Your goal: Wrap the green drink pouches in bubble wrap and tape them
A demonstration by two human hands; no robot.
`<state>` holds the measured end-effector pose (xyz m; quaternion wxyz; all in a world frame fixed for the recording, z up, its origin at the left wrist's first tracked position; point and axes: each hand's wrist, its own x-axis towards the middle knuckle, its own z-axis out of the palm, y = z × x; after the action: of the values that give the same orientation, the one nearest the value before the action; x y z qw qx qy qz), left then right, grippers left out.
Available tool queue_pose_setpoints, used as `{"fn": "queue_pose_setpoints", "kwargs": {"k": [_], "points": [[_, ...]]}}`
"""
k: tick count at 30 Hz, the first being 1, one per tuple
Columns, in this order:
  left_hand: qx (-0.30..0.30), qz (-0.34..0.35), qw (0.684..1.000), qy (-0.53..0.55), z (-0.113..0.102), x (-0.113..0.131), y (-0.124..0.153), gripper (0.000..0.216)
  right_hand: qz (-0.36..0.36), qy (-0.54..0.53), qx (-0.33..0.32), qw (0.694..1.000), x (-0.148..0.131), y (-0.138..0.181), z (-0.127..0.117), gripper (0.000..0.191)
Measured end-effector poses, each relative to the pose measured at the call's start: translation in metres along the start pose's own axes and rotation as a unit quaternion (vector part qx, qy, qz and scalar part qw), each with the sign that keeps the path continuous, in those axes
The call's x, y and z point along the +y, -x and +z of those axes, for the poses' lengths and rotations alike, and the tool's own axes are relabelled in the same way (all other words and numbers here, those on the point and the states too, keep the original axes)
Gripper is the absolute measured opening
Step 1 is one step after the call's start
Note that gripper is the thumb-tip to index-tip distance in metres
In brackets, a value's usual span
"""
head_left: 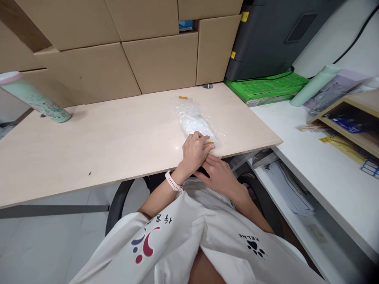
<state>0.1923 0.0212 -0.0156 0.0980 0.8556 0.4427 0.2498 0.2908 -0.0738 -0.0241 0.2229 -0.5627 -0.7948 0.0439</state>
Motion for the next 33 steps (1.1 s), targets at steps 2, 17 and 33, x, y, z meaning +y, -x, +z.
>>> {"fn": "queue_pose_setpoints", "kwargs": {"k": [2, 17, 33], "points": [[-0.028, 0.014, 0.999, -0.02, -0.004, 0.001, -0.003, 0.027, -0.003, 0.005, 0.0, 1.0, -0.001, 0.002, -0.003, 0.031], [0.006, 0.02, 0.957, 0.289, -0.012, -0.024, 0.059, 0.029, 0.044, -0.12, 0.133, 0.983, 0.041, -0.016, 0.002, 0.032], [-0.108, -0.266, 0.679, 0.675, -0.049, -0.038, 0.02, 0.033, 0.026, -0.213, 0.135, 0.967, 0.021, 0.008, -0.011, 0.022]]}}
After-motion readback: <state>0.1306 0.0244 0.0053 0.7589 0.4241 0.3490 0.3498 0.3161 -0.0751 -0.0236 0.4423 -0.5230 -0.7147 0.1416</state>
